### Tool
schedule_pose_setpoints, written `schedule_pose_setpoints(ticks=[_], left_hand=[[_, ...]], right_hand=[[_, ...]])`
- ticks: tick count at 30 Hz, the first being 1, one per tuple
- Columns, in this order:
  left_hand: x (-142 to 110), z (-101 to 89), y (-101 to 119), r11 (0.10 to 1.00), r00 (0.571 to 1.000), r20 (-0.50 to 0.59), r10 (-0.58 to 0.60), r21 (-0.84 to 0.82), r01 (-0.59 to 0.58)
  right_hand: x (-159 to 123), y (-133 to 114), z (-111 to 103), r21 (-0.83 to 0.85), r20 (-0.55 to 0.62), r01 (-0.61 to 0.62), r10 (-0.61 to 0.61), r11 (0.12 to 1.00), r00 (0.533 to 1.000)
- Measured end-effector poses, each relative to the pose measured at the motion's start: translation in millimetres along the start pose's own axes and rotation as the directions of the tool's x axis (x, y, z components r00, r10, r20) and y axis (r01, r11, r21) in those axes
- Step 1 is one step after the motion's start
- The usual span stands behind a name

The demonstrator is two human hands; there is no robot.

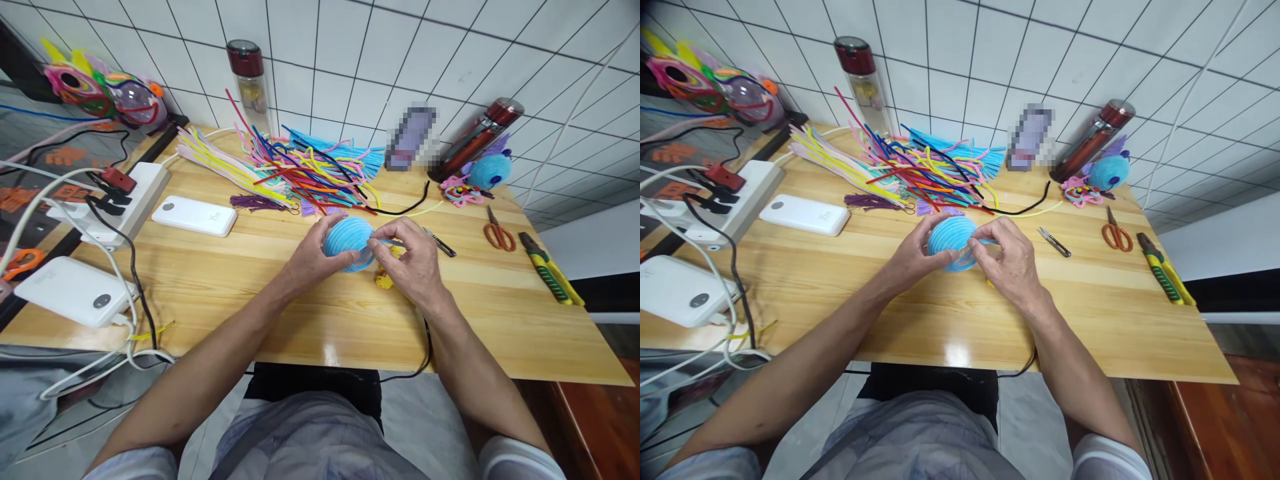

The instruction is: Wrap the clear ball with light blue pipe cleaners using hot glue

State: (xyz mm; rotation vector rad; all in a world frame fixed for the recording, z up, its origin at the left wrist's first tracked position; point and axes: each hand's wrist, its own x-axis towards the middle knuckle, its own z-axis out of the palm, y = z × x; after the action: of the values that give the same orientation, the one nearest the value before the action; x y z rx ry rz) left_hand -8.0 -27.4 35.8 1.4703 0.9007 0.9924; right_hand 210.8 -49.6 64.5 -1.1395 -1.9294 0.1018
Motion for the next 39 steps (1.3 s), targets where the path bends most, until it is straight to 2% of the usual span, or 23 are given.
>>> schedule_pose_setpoints(ticks=[10, 26, 39], left_hand=[[-0.6, -3.2, 2.6, 0.996, 0.997, 0.052, -0.056, -0.068, 0.059], [0.8, -4.6, -2.5, 0.998, 0.997, 0.056, -0.055, 0.011, 0.055], [0.4, -3.7, -3.3, 0.997, 0.998, 0.044, -0.046, 0.064, 0.043]], right_hand=[[-2.0, -0.8, -0.2, 0.035, 0.010, -0.030, 0.030, 0.999, 1.000], [-3.7, -2.9, 1.9, 0.040, 0.006, -0.067, 0.067, 0.997, 0.998], [-4.7, -3.0, 0.7, 0.071, 0.047, -0.141, 0.138, 0.987, 0.989]])
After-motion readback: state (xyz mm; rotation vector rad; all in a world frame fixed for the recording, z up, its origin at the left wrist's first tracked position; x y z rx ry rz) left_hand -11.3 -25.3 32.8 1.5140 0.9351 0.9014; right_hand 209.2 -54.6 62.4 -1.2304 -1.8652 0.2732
